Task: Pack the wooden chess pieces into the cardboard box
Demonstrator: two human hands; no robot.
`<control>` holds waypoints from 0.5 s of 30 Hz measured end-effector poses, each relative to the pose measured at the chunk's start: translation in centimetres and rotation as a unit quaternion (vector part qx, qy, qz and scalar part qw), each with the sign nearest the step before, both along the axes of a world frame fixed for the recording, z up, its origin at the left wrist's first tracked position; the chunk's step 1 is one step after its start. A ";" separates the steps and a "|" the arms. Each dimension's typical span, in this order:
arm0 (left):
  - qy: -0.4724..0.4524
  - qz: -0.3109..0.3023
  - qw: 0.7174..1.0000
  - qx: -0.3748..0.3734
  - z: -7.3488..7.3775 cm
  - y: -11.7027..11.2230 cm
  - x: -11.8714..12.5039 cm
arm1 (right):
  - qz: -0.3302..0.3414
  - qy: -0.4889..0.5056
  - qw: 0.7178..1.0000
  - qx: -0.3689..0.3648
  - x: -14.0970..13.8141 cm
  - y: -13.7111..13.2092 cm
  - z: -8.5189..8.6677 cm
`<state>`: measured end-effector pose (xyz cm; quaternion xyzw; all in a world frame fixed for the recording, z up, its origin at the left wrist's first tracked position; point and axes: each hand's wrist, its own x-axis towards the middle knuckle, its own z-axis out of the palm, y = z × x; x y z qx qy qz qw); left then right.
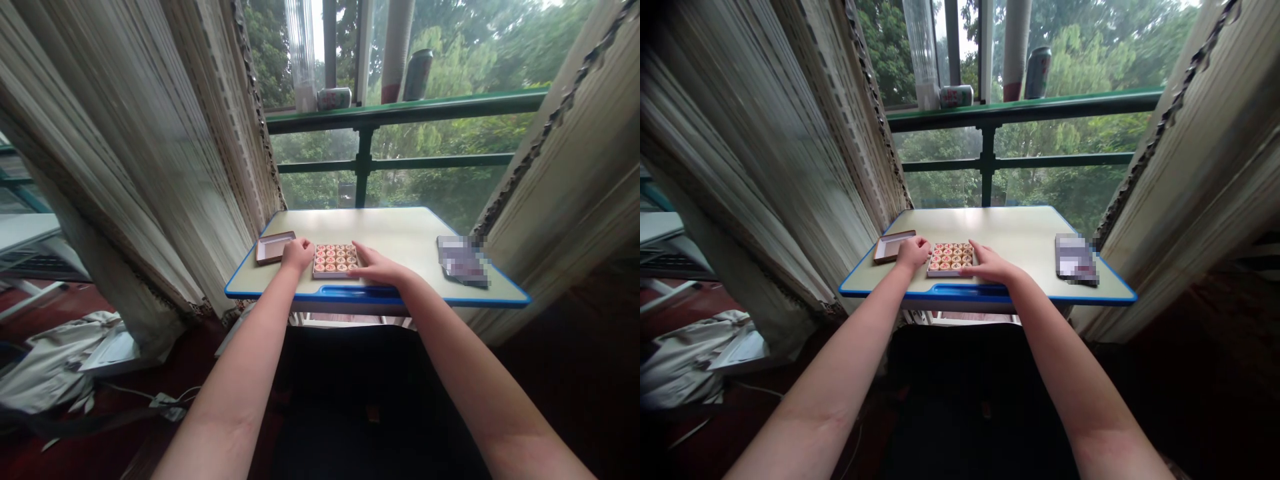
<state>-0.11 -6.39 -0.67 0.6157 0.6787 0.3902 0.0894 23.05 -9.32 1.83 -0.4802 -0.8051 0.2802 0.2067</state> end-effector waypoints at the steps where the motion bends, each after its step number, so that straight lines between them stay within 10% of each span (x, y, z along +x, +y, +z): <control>1: -0.008 0.007 1.000 0.011 0.1 -0.1 0.0 | -0.002 0.015 1.000 0.002 0.0 0.1 0.0; 7: -0.066 0.072 0.991 0.087 1.6 -0.5 -1.7 | -0.051 0.102 0.990 0.083 -2.4 0.3 1.2; 15: -0.232 0.217 0.938 0.139 2.3 -1.9 -8.8 | -0.037 0.317 0.948 0.020 -15.0 -0.1 1.8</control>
